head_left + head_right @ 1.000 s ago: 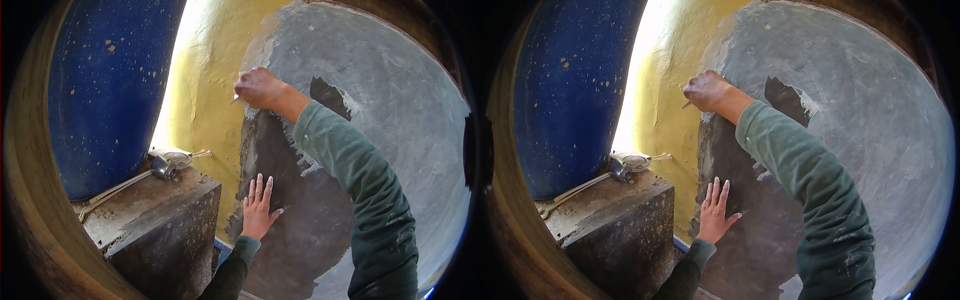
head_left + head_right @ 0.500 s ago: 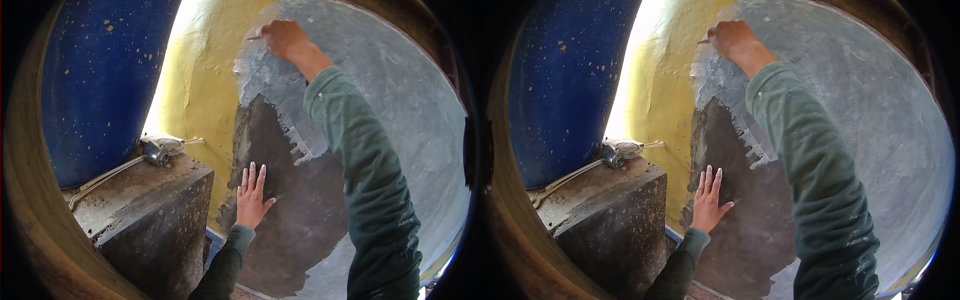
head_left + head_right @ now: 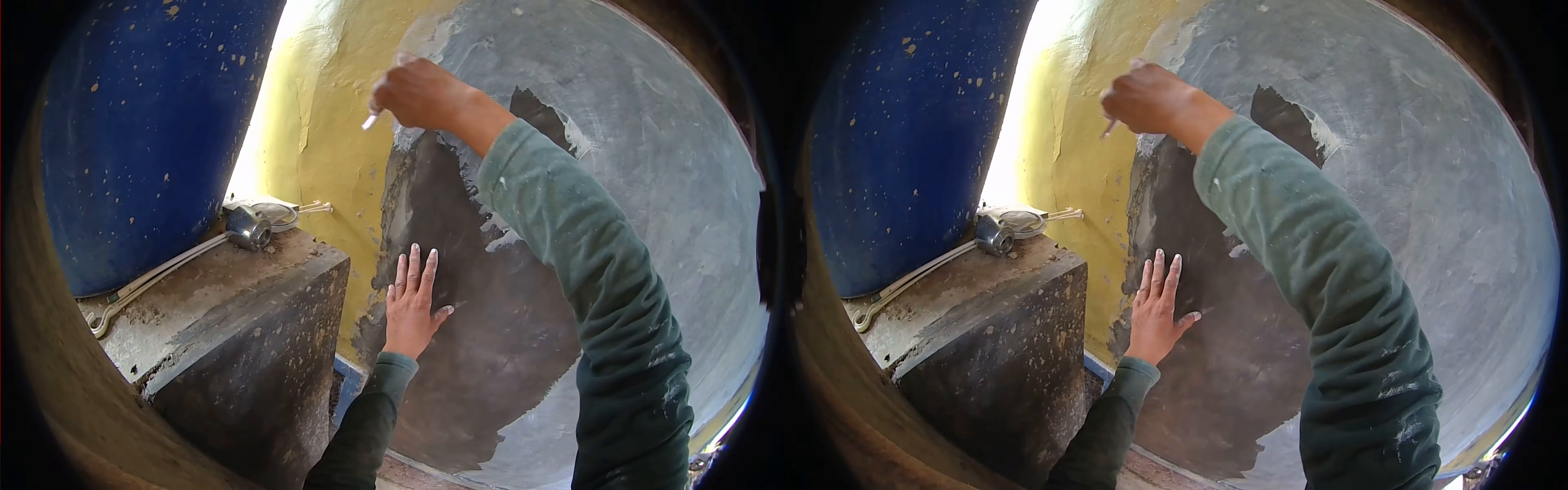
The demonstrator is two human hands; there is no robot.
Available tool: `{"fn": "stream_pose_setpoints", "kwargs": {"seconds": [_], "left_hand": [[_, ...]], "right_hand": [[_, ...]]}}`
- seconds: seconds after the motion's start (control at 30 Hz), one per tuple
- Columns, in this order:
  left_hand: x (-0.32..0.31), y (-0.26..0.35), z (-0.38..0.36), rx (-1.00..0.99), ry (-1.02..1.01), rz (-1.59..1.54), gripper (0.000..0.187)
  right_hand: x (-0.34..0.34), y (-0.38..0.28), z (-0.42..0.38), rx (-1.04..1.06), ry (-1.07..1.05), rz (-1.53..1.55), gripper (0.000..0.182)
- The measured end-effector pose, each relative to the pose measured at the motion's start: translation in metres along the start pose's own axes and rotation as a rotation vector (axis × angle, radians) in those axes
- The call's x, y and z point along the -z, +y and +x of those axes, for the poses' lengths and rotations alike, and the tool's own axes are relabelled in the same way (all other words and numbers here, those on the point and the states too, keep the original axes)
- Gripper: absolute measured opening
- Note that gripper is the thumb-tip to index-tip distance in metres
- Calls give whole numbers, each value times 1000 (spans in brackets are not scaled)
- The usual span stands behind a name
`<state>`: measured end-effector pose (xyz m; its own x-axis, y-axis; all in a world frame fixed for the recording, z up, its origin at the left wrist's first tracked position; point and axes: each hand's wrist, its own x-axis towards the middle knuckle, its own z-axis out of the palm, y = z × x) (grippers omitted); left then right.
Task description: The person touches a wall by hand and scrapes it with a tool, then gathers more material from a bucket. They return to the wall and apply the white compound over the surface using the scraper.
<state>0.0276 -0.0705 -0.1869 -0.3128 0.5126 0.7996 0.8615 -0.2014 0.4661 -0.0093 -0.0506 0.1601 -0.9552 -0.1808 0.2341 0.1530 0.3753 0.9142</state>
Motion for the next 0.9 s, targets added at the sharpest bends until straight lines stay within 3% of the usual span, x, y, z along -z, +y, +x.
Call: {"fn": "stream_pose_setpoints", "kwargs": {"seconds": [0.07,0.13,0.23,0.37,0.43,0.5,0.73,0.9], "left_hand": [[2,0,0,9,0,12,116],[1,0,-1,11,-14,18,116],[-1,1,0,5,-5,-2,116],[2,1,0,8,0,10,117],[2,0,-2,8,-10,17,117],[1,0,-1,1,-5,14,116],[1,-2,1,7,-9,29,116],[3,-1,0,-2,0,23,115]], "right_hand": [[-22,7,-10,28,-31,-95,24],[-51,18,-35,170,209,-153,13],[-45,15,-64,165,167,-193,18],[22,5,-59,21,-163,-95,12],[20,18,-48,23,-72,-31,8],[13,21,-32,18,154,-34,10],[-22,-18,10,98,-86,-245,16],[-17,-3,-11,62,-2,-185,18]]}}
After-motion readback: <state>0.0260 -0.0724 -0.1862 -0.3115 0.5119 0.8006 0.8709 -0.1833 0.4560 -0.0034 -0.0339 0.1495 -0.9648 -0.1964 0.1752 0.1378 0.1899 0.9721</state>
